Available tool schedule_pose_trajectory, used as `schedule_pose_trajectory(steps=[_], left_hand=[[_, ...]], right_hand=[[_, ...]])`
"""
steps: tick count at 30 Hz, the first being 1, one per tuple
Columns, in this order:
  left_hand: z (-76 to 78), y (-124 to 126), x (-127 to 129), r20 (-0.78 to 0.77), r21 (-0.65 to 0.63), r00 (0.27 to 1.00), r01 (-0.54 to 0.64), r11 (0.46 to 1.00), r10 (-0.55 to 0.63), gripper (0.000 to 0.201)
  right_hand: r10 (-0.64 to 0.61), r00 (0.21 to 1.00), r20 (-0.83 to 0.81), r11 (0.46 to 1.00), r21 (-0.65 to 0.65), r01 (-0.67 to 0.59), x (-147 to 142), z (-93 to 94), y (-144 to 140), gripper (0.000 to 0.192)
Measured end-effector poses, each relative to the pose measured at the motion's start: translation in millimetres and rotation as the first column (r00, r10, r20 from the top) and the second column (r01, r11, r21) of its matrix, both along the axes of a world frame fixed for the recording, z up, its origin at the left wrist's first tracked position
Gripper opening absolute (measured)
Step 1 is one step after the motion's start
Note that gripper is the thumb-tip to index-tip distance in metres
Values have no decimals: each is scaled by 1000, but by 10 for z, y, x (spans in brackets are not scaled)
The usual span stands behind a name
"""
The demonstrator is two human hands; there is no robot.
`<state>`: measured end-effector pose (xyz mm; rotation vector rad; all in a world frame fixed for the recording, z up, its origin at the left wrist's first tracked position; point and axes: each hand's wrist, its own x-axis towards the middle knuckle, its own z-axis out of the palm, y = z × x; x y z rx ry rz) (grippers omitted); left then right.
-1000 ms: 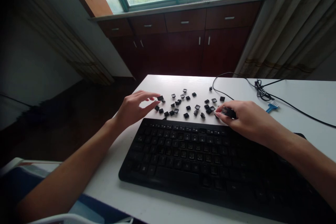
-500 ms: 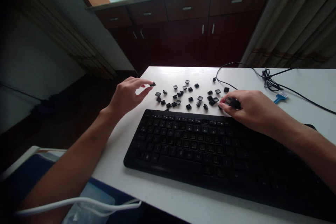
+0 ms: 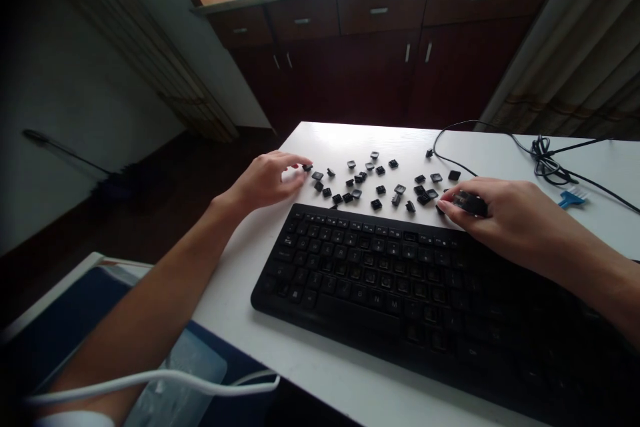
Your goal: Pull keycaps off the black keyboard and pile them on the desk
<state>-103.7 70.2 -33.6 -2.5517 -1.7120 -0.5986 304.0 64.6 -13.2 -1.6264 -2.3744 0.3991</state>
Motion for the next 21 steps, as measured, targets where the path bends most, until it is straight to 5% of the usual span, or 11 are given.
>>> schedule_pose_trajectory(steps=[21], left_hand=[[-1, -12, 66, -18, -33, 980, 196, 980, -197, 27]], right_hand=[[8, 1000, 22, 999, -33, -7, 32, -10, 6, 40]])
